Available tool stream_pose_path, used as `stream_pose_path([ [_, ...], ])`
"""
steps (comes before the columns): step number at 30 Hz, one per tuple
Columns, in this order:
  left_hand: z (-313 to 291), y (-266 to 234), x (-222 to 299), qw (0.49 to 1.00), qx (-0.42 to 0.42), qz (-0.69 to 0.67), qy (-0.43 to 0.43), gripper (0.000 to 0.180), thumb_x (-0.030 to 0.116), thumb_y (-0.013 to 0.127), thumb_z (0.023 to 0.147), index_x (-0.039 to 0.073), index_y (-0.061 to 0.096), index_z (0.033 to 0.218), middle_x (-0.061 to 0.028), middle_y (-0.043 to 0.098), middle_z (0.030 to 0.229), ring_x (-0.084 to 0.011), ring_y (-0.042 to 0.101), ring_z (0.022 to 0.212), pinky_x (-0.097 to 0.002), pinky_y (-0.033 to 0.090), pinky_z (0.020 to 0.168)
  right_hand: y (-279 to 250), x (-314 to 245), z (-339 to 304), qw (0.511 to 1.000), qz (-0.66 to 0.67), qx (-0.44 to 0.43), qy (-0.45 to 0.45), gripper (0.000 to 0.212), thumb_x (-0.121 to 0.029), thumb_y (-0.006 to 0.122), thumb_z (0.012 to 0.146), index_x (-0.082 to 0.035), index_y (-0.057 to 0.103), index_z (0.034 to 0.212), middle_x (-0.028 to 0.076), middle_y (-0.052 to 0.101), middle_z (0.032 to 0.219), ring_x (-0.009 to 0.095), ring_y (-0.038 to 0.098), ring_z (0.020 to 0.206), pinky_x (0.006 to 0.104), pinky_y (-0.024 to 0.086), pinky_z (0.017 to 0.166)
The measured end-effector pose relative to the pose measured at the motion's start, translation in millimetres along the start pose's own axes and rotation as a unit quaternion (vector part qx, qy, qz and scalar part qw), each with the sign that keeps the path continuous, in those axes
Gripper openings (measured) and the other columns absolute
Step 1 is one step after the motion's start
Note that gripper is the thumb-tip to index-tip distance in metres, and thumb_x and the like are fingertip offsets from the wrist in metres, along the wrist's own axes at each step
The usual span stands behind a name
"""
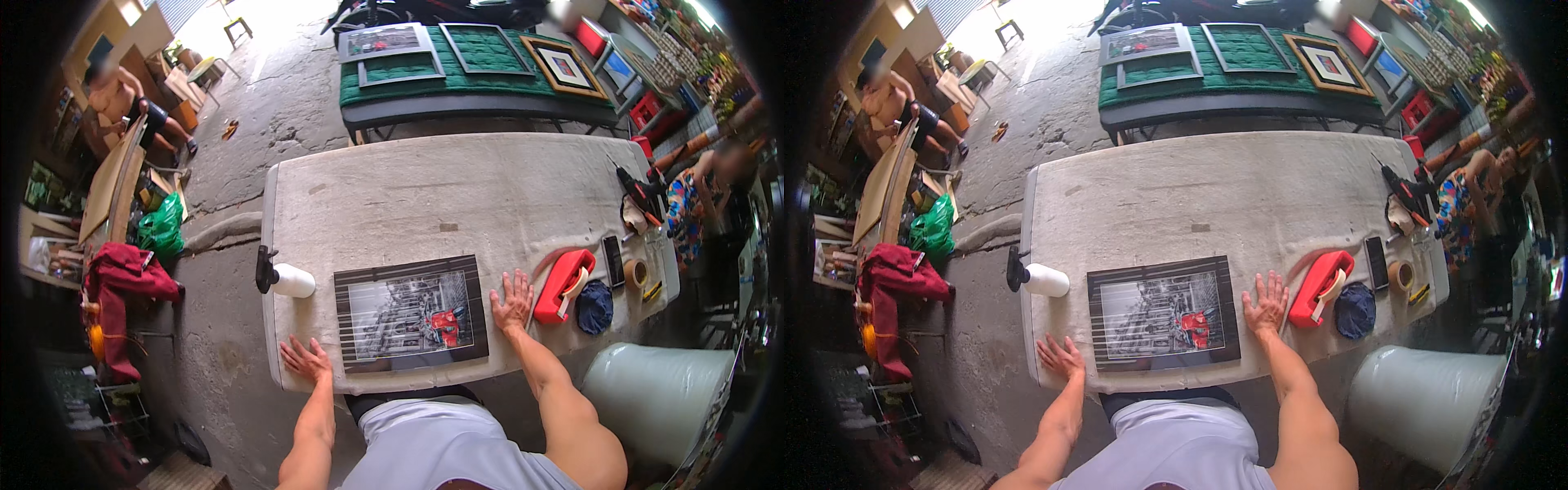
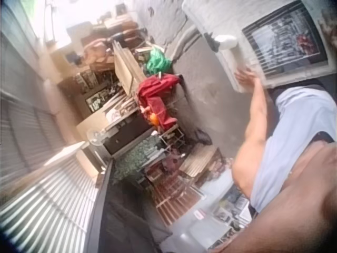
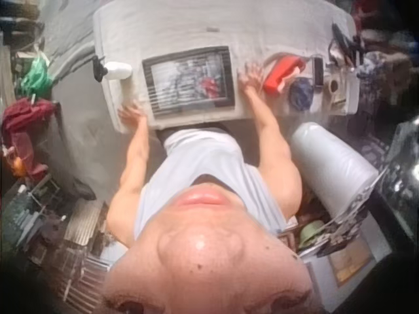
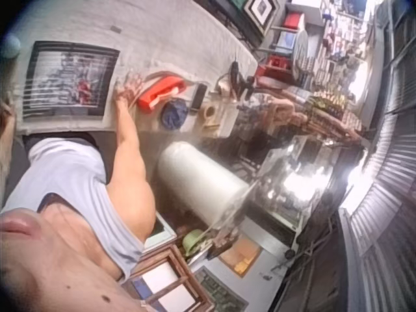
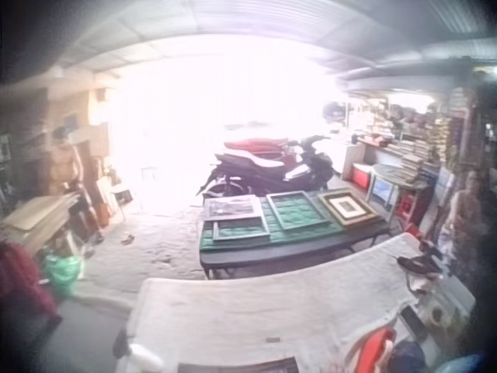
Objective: The person wipes a workbench surface with a cloth, then places a framed picture on the table. They lift the frame to inspect the edges and underside, then set it back down and continue wiping the table around it.
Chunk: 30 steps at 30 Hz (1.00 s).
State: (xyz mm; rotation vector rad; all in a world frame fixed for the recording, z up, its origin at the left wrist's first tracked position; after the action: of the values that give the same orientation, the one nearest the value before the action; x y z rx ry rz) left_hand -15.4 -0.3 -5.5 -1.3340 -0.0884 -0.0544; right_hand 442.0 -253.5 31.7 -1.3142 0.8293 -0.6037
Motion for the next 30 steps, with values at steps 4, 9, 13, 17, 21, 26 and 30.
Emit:
stream_pose_path([
  [4,3,1,2,0.999,-0.023,0.022,0.023,0.06,0.039,0.057,0.089,0.015,0.04,0.141,-0.0187,0.035,0.146,-0.037,0.031,0.135,-0.0551,0.027,0.107,0,7,0,1.0,0.013,0.02,-0.006,0.061,-0.045,0.054,0.085,-0.017,0.046,0.139,0.014,0.031,0.15,0.031,0.025,0.14,0.0497,0.015,0.115],
  [9,-5,21,-13,0.995,0.03,0.076,0.049,0.057,0.045,0.056,0.091,0.016,0.044,0.139,-0.0177,0.04,0.143,-0.0342,0.04,0.13,-0.0509,0.033,0.104,-1,5,4,1.0,0.009,0.016,-0.012,0.06,-0.048,0.051,0.087,-0.02,0.045,0.139,0.013,0.029,0.151,0.031,0.024,0.141,0.0494,0.015,0.115],
  [13,-2,24,-12,0.994,0.036,0.088,0.049,0.058,0.049,0.053,0.092,0.017,0.044,0.139,-0.0182,0.041,0.143,-0.0326,0.039,0.132,-0.0508,0.032,0.105,-3,10,2,1.0,0.021,0.013,-0.001,0.06,-0.05,0.049,0.088,-0.022,0.043,0.14,0.011,0.026,0.153,0.029,0.021,0.142,0.0474,0.012,0.116],
  [17,-1,19,-10,0.994,0.031,0.094,0.04,0.059,0.049,0.052,0.092,0.018,0.042,0.141,-0.016,0.04,0.144,-0.032,0.038,0.133,-0.0492,0.031,0.106,-2,8,-3,1.0,0.015,0.013,0.003,0.059,-0.05,0.049,0.088,-0.022,0.044,0.14,0.01,0.026,0.153,0.029,0.022,0.142,0.0469,0.012,0.116],
  [21,0,16,-9,0.994,0.033,0.095,0.037,0.057,0.049,0.053,0.092,0.02,0.044,0.14,-0.0153,0.041,0.143,-0.0319,0.039,0.132,-0.0488,0.032,0.106,0,7,-1,1.0,0.012,0.019,0.002,0.059,-0.05,0.049,0.088,-0.022,0.044,0.14,0.01,0.026,0.153,0.029,0.021,0.142,0.0469,0.012,0.116],
  [26,0,17,-10,0.994,0.057,0.083,0.045,0.056,0.049,0.053,0.092,0.02,0.046,0.139,-0.0142,0.041,0.144,-0.0316,0.039,0.132,-0.0486,0.032,0.106,0,6,0,1.0,0.013,0.014,0.003,0.059,-0.051,0.048,0.088,-0.023,0.044,0.14,0.01,0.026,0.154,0.028,0.02,0.143,0.0464,0.01,0.116],
  [30,0,19,-11,0.994,0.033,0.097,0.032,0.057,0.05,0.051,0.092,0.019,0.045,0.14,-0.0132,0.039,0.145,-0.0305,0.038,0.133,-0.0486,0.031,0.106,-2,6,0,1.0,0.014,0.009,0.005,0.058,-0.051,0.048,0.089,-0.023,0.044,0.14,0.01,0.026,0.154,0.028,0.02,0.143,0.0462,0.01,0.117],
])
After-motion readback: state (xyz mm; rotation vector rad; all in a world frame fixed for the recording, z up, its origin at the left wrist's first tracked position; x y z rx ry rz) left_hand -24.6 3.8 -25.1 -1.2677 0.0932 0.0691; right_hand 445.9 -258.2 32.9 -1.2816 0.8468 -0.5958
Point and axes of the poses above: each hand's wrist, its own z-axis towards the middle knuckle, its own y-axis out of the palm, x = y × z, the point moved 4 cm from there along z, towards the middle knuckle
